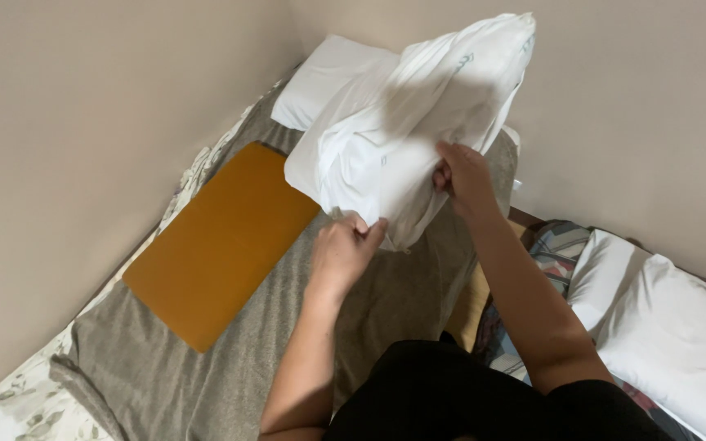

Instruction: The person inserts a pillow into a white pillowcase on a bed. They manipulate the fabric to fit the pillow inside, smooth the surface, and then fold the excess pillowcase material.

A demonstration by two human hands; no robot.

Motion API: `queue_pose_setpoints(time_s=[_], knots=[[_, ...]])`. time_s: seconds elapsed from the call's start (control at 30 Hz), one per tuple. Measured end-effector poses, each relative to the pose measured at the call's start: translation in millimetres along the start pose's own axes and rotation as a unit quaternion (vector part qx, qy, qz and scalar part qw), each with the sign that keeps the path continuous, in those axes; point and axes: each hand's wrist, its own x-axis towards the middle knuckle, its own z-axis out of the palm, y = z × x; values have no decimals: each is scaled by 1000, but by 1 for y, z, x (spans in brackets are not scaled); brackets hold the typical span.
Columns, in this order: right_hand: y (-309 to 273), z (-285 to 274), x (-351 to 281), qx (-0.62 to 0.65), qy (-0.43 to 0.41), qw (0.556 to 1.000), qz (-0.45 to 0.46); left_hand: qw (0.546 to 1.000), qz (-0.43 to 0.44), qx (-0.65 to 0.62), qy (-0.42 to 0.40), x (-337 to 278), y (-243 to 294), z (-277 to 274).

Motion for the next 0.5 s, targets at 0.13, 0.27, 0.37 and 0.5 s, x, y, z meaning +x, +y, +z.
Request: queue_pose_setpoints(time_s=[0.13, 0.27, 0.37, 0.5], knots=[[-13, 22, 1, 54, 4, 999, 0, 998, -28, -12, -47, 6, -7, -3], [-22, 25, 21, 9, 15, 1000, -9, 1000, -5, 5, -6, 18, -17, -5], [-37, 32, 46, 31, 13, 999, -7, 999, -30, 7, 18, 49, -66, 27], [-27, 36, 61, 20, 8, 1000, -5, 996, -60, 4, 72, 66, -107, 47]])
